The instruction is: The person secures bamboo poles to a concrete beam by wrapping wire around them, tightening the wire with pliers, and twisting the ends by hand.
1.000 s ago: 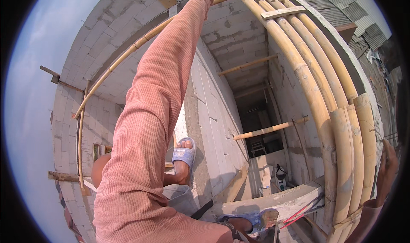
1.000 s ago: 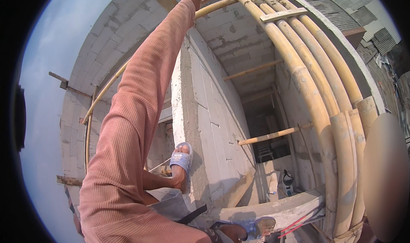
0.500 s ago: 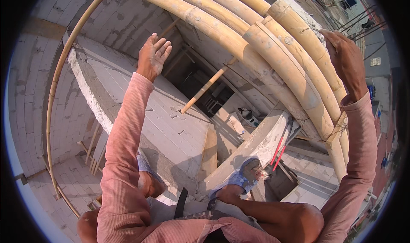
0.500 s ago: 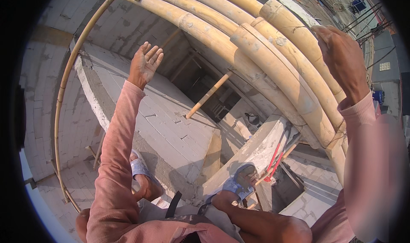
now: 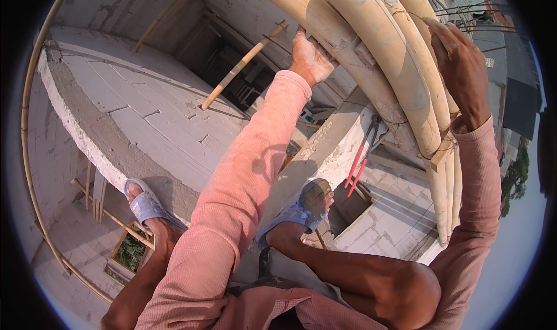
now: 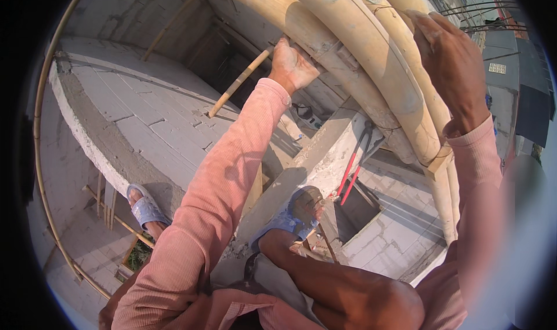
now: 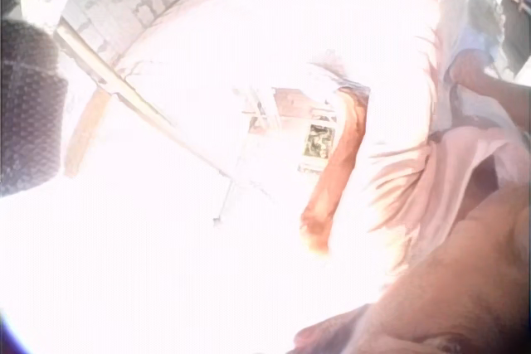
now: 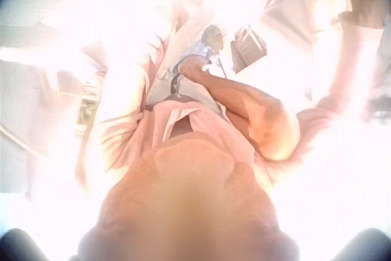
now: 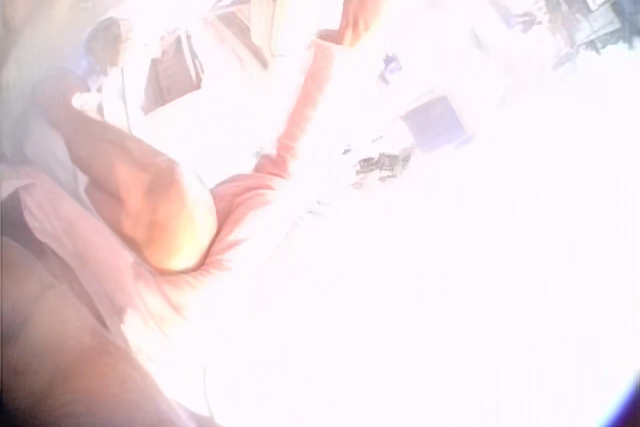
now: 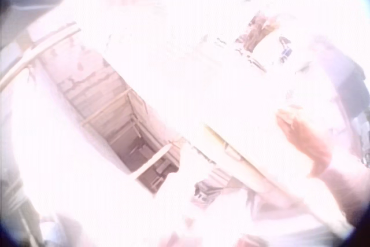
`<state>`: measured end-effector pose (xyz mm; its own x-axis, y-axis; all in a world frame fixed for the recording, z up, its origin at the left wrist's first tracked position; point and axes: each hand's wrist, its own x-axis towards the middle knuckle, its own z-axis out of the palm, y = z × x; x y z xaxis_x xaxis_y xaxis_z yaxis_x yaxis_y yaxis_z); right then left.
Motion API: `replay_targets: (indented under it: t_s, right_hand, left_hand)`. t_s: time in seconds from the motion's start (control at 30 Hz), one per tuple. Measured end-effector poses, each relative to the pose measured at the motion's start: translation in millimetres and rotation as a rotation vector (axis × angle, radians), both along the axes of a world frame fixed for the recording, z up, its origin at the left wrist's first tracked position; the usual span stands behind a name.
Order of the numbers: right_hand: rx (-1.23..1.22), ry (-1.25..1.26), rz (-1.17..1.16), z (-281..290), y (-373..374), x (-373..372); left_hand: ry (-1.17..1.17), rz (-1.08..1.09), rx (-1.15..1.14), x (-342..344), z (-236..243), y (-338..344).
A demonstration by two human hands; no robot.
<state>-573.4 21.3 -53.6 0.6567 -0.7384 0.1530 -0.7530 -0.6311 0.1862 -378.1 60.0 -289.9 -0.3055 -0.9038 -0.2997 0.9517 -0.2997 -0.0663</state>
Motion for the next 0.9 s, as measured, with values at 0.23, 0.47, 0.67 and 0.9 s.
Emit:
replay_targets:
  t_s: [0.23,0.47,0.67,0.9]
  right_hand:
    - [0.186,0.084,0.063,-12.5,-48.9,18.9]
    - [0.559,-0.060,-0.341,-43.1,-58.7,11.7]
    - [1.478,-0.979,-0.208,-46.3,-75.8,-23.8]
    - [0.669,0.000,-0.323,-25.4,-51.9,7.6]
  left_hand:
    - [0.054,0.133,-0.022,-13.5,-10.6,-8.7]
    - [0.044,0.056,-0.016,-13.2,-17.1,-12.0]
    - [-0.195,-0.004,0.128,-8.2,-19.0,0.4]
    - [-0.226,0.033,0.099,-9.7,-9.1,31.0]
